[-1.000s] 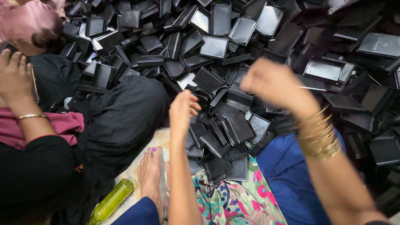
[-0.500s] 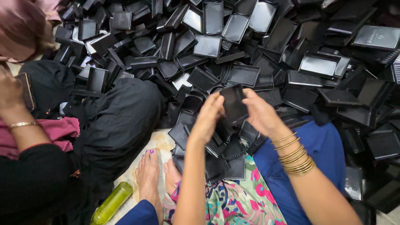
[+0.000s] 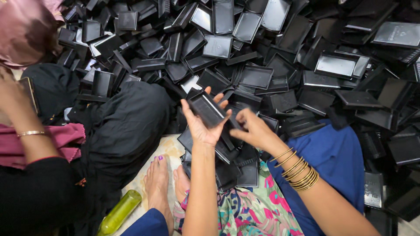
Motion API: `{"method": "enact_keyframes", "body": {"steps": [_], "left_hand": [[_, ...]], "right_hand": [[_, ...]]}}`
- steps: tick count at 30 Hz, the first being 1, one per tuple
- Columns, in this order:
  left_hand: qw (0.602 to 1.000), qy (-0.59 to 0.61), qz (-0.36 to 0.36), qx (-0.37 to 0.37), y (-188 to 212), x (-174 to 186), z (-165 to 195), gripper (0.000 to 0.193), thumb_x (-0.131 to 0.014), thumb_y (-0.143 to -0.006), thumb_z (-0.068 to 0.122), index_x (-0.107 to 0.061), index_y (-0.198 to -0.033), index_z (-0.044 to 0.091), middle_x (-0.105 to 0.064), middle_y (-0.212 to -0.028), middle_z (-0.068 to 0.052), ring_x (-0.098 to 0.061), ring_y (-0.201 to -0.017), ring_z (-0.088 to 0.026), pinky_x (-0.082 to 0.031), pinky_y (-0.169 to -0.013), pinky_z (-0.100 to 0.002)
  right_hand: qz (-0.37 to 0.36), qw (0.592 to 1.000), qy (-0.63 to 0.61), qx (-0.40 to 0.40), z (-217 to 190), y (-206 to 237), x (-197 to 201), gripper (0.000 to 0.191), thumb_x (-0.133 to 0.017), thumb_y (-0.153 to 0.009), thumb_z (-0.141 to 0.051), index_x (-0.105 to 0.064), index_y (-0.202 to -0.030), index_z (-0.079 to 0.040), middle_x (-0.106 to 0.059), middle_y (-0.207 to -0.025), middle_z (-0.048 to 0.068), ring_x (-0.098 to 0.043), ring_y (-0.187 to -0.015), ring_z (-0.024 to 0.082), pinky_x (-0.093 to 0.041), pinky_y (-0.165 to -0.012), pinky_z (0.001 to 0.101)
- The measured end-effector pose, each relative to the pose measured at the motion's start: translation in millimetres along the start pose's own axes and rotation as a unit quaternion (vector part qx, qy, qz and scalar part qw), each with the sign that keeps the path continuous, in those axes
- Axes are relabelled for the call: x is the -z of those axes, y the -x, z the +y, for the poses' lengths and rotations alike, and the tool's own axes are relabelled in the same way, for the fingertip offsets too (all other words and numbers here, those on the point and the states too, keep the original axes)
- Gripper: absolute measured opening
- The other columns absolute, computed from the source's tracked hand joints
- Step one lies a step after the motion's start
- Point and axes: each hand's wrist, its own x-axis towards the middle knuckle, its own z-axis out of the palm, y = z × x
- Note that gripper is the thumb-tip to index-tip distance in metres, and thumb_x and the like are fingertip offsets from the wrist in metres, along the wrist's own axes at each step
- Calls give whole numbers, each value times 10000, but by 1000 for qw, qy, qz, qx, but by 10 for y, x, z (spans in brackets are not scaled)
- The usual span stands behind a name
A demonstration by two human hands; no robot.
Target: The person sits on the floor and repeatedly picks up two-part black plastic cases from a large pile. They align and press the two halves together to form a complete case, then place the assembled unit back into the pile. The process is repeated continuously with many identical cases.
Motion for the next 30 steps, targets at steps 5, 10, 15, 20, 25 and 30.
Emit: {"method": "enact_keyframes", "body": {"steps": [5, 10, 15, 20, 25, 30], "left_hand": [[981, -158, 96, -52, -71, 127, 68, 687, -485, -975, 681, -615, -1392, 151, -693, -1019, -97, -692, -846, -221, -599, -729, -427], [990, -134, 48, -13, -101, 101, -251, 608, -496, -1048, 588, -612, -1405, 109, -678, -1022, -50, -663, -884, -165, -565, -796, -344], [972, -209, 96, -54, -82, 18, -410, 597, -493, -1029, 556, -584, -1418, 112, -672, -1076, -34, -641, -949, -148, -535, -840, -319], [974, -198, 69, -81, -105, 47, -383, 655, -435, -1055, 577, -552, -1465, 80, -658, -1135, -73, -635, -1002, -167, -530, -906, -319], [929, -343, 45, -134, -91, 47, -472, 669, -400, -1068, 554, -497, -1512, 63, -619, -1343, -68, -600, -1184, -161, -475, -1027, -302], [899, -412, 25, -146, -9, -13, -465, 681, -364, -1076, 553, -459, -1538, 62, -553, -1468, -56, -570, -1277, -166, -460, -1068, -298]], "right_hand": [[84, 972, -207, -69, 8, -49, 192, 403, -712, -875, -195, -504, -1205, -96, -687, -1118, 118, -681, -974, 195, -556, -835, 328], [71, 911, -404, 51, -139, -11, 116, 319, -673, -982, -175, -502, -1228, -67, -618, -1251, 92, -583, -1203, 174, -481, -1025, 297], [123, 985, -60, 101, -261, 112, 73, 498, -821, -811, -207, -539, -1191, -50, -614, -1221, 118, -615, -1158, 231, -489, -932, 339], [100, 982, -148, 58, -281, 87, 205, 565, -858, -788, -200, -559, -1247, -58, -692, -1181, 127, -687, -1111, 225, -535, -983, 355], [104, 967, -224, 62, -326, 81, 115, 743, -808, -836, -177, -431, -1467, -73, -658, -1260, 139, -683, -1118, 203, -546, -990, 356], [63, 980, -183, 33, -364, 143, 61, 802, -772, -852, -177, -393, -1556, -126, -647, -1292, 125, -708, -1107, 214, -577, -965, 363]]}}
